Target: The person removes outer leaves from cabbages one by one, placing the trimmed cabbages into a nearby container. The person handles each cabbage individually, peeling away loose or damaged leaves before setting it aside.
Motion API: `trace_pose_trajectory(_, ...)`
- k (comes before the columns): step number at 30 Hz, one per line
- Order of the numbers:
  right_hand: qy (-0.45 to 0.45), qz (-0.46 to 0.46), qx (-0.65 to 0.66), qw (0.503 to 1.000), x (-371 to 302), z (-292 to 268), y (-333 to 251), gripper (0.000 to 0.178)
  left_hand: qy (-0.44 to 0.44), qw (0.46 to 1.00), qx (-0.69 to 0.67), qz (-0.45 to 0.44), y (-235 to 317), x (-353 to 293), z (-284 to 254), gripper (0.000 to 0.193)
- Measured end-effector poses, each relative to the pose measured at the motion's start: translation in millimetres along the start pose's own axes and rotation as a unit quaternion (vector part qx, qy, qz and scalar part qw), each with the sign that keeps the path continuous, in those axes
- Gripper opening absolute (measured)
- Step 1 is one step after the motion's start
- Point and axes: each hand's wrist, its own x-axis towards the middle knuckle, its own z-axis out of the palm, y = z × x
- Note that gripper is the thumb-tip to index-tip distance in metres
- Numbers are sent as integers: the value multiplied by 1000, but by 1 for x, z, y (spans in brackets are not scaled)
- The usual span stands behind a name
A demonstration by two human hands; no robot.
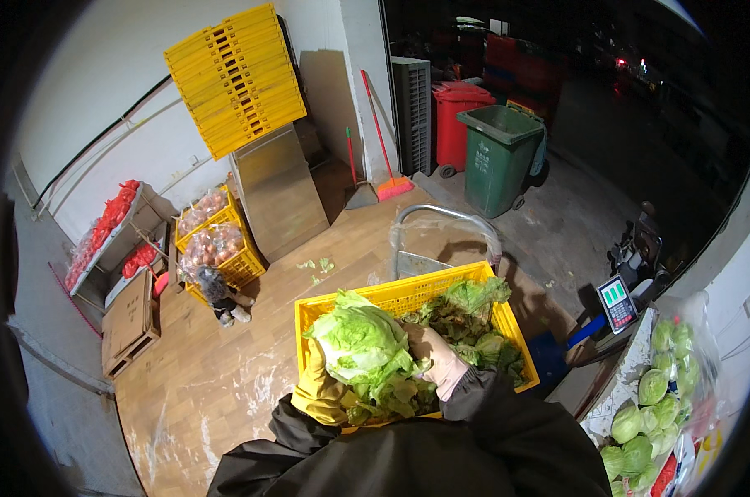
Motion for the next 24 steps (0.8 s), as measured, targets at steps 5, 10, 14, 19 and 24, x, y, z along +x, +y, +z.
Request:
trace_pose_trajectory(5, -74, -2, -75, 994, -24, 33, -27, 78, -39, 981, 179, 62, 21, 22, -18, 91)
trace_pose_trajectory(10, 79, -67, -165, 981, -16, 42, -5, 61, -70, 966, 217, 118, 19, 34, -28, 89)
trace_pose_trajectory(14, 190, -218, -143, 947, -1, 26, 13, 41, 29, 947, 279, 154, 22, 21, 0, 48)
trace_pose_trajectory(19, 269, -366, -481, 750, -11, 35, -4, 23, 65, 987, 141, -46, 27, -4, 35, 41)
trace_pose_trajectory(24, 259, -401, -474, 739, -18, 73, -11, 22, 137, 984, 108, 42, 6, 7, 46, 52)
